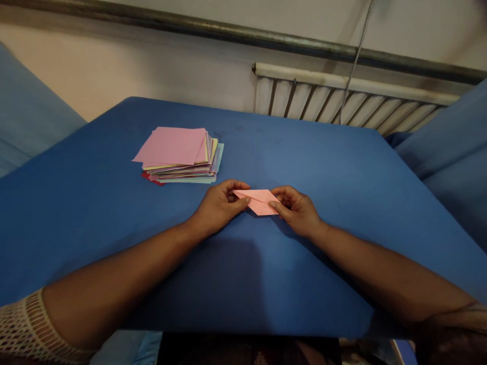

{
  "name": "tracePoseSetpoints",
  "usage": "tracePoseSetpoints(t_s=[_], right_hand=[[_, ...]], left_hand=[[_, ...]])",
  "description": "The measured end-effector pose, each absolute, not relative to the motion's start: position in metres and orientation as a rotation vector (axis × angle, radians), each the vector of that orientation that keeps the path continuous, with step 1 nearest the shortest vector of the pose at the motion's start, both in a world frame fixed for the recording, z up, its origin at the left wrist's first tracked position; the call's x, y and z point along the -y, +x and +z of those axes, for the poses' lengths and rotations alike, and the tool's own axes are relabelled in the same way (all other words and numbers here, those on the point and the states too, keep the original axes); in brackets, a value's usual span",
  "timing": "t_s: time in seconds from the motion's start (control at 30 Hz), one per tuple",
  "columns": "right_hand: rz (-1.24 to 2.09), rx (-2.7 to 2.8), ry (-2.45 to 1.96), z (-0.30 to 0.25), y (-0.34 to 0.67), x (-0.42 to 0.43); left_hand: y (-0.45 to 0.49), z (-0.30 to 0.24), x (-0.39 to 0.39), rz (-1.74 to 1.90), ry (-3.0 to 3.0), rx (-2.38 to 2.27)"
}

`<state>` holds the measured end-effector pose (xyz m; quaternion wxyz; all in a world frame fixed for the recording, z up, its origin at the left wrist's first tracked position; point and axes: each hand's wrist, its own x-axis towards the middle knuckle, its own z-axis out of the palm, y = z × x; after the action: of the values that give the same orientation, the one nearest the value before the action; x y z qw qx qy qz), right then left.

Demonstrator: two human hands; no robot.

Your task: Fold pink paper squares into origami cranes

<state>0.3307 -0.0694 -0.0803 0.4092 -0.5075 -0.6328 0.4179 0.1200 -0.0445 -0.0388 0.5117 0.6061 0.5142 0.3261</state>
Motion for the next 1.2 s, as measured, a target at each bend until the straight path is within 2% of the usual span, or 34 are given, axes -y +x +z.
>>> tracePoseSetpoints(t_s=[0.23, 0.57, 0.73, 0.9, 1.07, 1.13, 1.2], right_hand=[[1.076, 1.611, -1.254, -0.079, 0.333, 0.066], [0.821, 1.830, -1.407, -0.077, 0.339, 0.063], [0.822, 1.862, -1.390, -0.075, 0.338, 0.063], [0.731, 1.925, -1.431, -0.074, 0.341, 0.060], [0.371, 2.103, -1.566, -0.064, 0.349, 0.062], [0.298, 2.209, -1.466, -0.059, 0.350, 0.066], [0.368, 2.300, -1.284, -0.057, 0.349, 0.070]], left_hand=[[0.116, -0.046, 0.037, 0.714, 1.596, -1.248], [0.108, -0.042, 0.036, 0.567, 2.198, -1.343], [0.113, -0.038, 0.043, 0.560, 2.633, -0.930], [0.113, -0.051, 0.038, 0.396, 2.669, -0.762], [0.109, -0.056, 0.032, 0.396, 2.629, -0.790], [0.108, -0.054, 0.033, 0.403, 2.617, -0.801], [0.109, -0.051, 0.033, 0.411, 2.616, -0.804]])
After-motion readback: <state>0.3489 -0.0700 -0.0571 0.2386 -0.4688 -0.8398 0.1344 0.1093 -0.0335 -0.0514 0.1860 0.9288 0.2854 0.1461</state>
